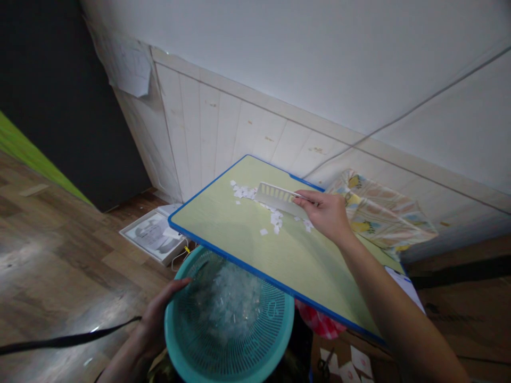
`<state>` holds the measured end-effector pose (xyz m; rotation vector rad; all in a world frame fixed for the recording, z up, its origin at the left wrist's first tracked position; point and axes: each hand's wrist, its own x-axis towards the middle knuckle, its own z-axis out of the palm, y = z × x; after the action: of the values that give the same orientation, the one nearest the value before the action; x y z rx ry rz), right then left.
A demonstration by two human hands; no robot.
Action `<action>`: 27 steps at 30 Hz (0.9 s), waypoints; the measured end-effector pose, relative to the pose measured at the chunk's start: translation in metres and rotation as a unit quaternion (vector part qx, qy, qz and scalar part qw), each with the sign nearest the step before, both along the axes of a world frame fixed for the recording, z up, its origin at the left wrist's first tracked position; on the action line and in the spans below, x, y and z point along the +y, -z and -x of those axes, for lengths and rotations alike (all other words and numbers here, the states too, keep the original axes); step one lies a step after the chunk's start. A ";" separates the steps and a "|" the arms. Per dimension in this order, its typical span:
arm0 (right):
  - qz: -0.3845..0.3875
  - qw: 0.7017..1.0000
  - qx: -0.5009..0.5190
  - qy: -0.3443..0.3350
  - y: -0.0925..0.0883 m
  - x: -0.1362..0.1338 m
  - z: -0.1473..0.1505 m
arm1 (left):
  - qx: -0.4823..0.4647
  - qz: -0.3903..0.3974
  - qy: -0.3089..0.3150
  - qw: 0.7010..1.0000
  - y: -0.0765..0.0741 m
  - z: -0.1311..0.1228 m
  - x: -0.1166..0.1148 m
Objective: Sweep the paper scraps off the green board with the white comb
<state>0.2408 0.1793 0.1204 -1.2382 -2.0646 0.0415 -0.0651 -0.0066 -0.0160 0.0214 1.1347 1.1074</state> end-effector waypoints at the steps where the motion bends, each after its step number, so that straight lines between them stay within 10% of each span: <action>1: 0.002 1.000 0.001 -0.003 0.000 -0.001 0.000 | -0.001 -0.002 0.002 1.000 0.001 0.000 0.000; 27: 0.009 1.000 -0.008 -0.002 -0.006 -0.011 -0.002 | -0.033 0.013 -0.019 0.999 0.001 0.002 0.000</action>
<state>0.2428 0.1686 0.1267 -1.2496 -2.0838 0.0514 -0.0666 -0.0064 -0.0174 -0.0569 1.0934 1.1199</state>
